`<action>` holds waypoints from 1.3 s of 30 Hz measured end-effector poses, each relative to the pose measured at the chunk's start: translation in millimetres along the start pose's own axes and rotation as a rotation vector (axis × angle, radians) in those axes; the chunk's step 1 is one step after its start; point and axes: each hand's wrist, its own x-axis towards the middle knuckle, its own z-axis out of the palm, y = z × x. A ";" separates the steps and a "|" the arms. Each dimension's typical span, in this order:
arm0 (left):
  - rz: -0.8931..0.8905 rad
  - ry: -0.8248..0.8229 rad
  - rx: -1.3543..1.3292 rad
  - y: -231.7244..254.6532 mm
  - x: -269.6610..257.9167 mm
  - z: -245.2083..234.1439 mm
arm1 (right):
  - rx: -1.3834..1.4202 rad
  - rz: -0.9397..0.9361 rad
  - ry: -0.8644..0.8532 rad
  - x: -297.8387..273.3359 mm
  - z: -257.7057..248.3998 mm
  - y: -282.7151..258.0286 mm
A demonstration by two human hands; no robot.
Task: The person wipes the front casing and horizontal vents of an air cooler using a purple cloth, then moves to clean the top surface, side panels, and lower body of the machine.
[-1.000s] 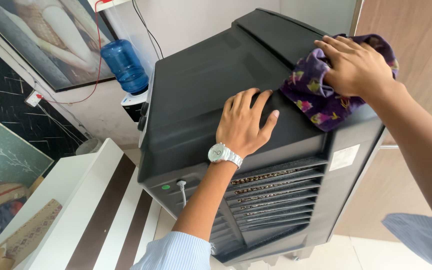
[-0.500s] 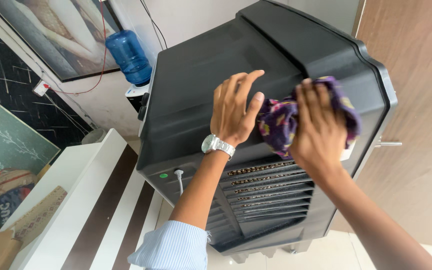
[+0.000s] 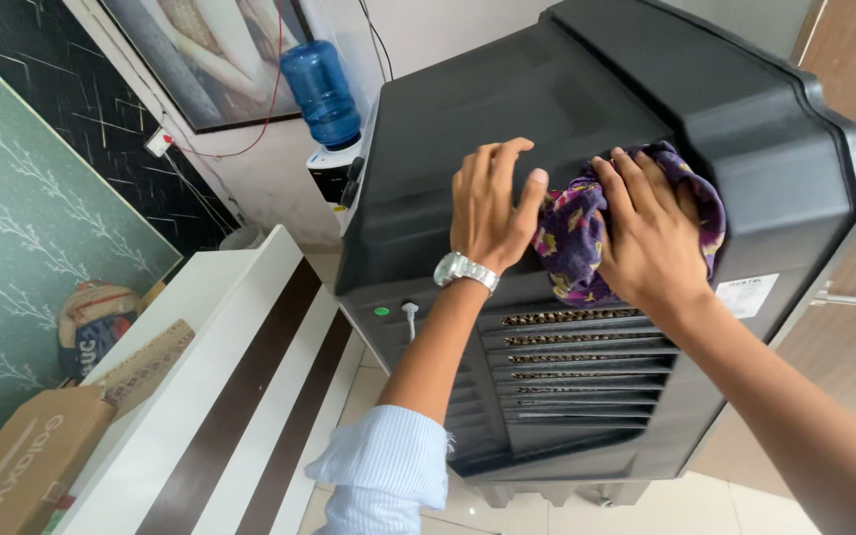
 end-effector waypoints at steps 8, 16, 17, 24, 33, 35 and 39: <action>-0.017 -0.028 -0.089 7.9 -2.5 -17.5 | 0.184 -0.120 -0.049 6.4 36.3 -53.2; 0.008 -0.056 -0.179 15.4 -1.6 -19.4 | 0.021 -0.090 -0.033 -28.2 -19.0 -1.4; 0.006 -0.061 -0.173 14.9 -0.8 -17.5 | -0.029 -0.043 -0.001 -30.1 -19.5 -0.5; -0.064 -0.124 -0.405 -2.1 3.9 -20.1 | 0.071 -0.102 -0.074 -8.4 49.8 -78.3; -0.060 -0.122 -0.114 -45.0 -19.0 -88.6 | -0.061 -0.309 -0.182 -16.6 -1.9 -48.9; -0.066 -0.066 -0.190 -53.8 -17.9 -95.0 | -0.074 -0.187 -0.123 -16.3 10.4 -69.1; -0.077 -0.123 -0.312 -55.7 -19.7 -91.2 | 0.036 -0.225 -0.111 -14.6 65.9 -126.6</action>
